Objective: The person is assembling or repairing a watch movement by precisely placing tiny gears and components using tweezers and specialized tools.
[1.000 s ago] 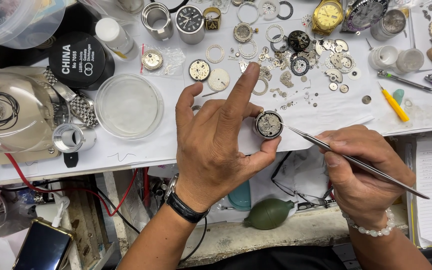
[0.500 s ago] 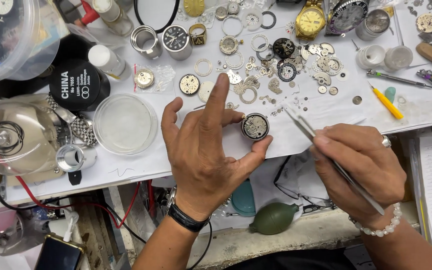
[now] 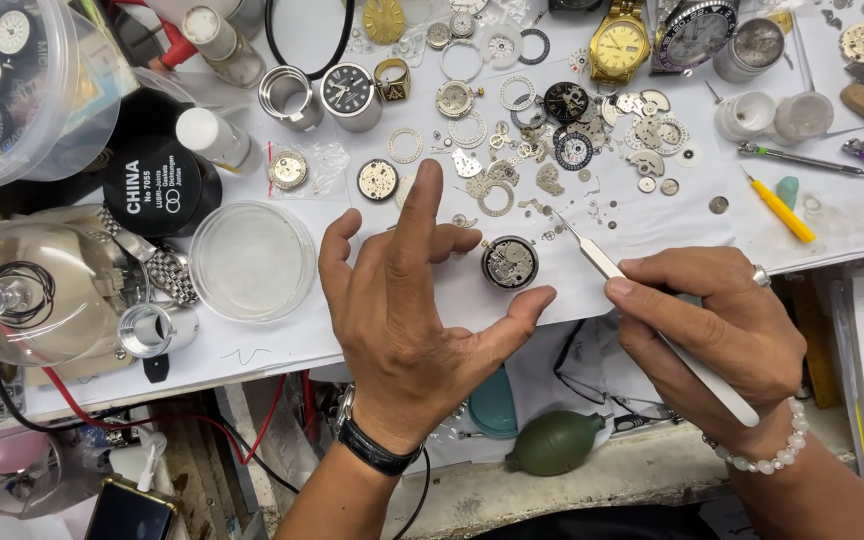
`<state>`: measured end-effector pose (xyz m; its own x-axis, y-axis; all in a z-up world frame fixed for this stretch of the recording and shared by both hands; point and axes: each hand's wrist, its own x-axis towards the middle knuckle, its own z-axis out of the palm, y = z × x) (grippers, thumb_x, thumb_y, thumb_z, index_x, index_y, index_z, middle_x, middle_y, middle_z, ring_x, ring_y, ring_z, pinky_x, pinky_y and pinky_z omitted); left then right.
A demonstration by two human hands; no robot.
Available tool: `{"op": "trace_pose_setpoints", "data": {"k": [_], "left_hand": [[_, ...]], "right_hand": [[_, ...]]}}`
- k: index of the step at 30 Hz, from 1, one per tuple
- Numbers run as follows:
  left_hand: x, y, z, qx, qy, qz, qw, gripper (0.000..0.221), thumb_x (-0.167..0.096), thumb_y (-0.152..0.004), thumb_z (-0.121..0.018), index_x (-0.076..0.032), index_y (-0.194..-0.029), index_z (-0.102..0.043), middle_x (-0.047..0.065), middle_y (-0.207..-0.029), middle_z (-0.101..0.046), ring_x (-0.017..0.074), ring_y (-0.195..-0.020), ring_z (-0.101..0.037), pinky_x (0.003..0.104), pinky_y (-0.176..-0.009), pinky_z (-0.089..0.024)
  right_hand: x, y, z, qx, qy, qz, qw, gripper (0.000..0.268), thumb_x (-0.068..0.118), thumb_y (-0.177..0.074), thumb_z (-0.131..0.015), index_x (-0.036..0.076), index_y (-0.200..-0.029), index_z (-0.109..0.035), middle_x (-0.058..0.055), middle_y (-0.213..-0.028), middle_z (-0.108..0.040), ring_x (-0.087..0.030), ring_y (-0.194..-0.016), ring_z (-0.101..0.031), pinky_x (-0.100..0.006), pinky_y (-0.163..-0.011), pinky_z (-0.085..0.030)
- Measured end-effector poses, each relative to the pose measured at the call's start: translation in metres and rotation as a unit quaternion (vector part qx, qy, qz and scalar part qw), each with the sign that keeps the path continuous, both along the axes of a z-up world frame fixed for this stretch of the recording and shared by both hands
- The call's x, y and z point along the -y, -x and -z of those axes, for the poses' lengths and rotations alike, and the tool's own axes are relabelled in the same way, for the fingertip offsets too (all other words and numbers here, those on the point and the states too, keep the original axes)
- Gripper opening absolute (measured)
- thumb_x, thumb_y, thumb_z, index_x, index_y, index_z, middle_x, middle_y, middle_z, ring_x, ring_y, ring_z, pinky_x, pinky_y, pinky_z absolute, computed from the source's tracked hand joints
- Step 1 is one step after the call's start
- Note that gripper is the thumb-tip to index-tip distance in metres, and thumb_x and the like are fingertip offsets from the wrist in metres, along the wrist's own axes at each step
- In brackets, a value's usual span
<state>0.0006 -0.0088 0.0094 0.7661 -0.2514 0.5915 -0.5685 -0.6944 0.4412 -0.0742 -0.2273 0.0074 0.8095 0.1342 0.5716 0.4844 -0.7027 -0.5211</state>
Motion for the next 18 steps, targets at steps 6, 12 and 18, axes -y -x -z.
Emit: {"op": "trace_pose_setpoints", "data": {"k": [6,12,18], "left_hand": [[0.0,0.0,-0.001,-0.004,-0.003,0.0,1.0,0.088,-0.061,-0.095,-0.077,-0.005,-0.152,-0.04,-0.008,-0.099,-0.076,0.0083,-0.089,-0.071,0.048,-0.123,-0.041],[0.0,0.0,0.001,0.004,0.008,0.0,1.0,0.089,-0.061,-0.094,-0.078,-0.005,-0.151,-0.041,-0.006,-0.1,-0.077,0.0089,-0.088,-0.071,0.05,-0.122,-0.042],[0.0,0.001,0.004,0.008,0.012,0.011,1.0,0.091,-0.062,-0.093,-0.08,-0.006,-0.152,-0.04,-0.003,-0.103,-0.079,0.0098,-0.09,-0.074,0.052,-0.124,-0.042]], "right_hand": [[0.001,0.0,0.002,0.0,-0.003,-0.002,1.0,0.021,-0.01,-0.094,-0.072,-0.002,-0.114,-0.071,-0.026,-0.111,-0.068,-0.034,-0.099,-0.068,-0.039,-0.088,-0.055],[0.006,0.01,0.013,0.051,0.034,-0.02,0.998,0.025,-0.008,-0.095,-0.074,-0.002,-0.118,-0.067,-0.023,-0.113,-0.065,-0.033,-0.101,-0.066,-0.045,-0.095,-0.06],[0.026,0.024,0.036,0.119,0.117,-0.063,0.984,0.02,-0.003,-0.098,-0.07,-0.001,-0.117,-0.065,-0.02,-0.115,-0.064,-0.035,-0.106,-0.072,-0.054,-0.106,-0.059]]}}
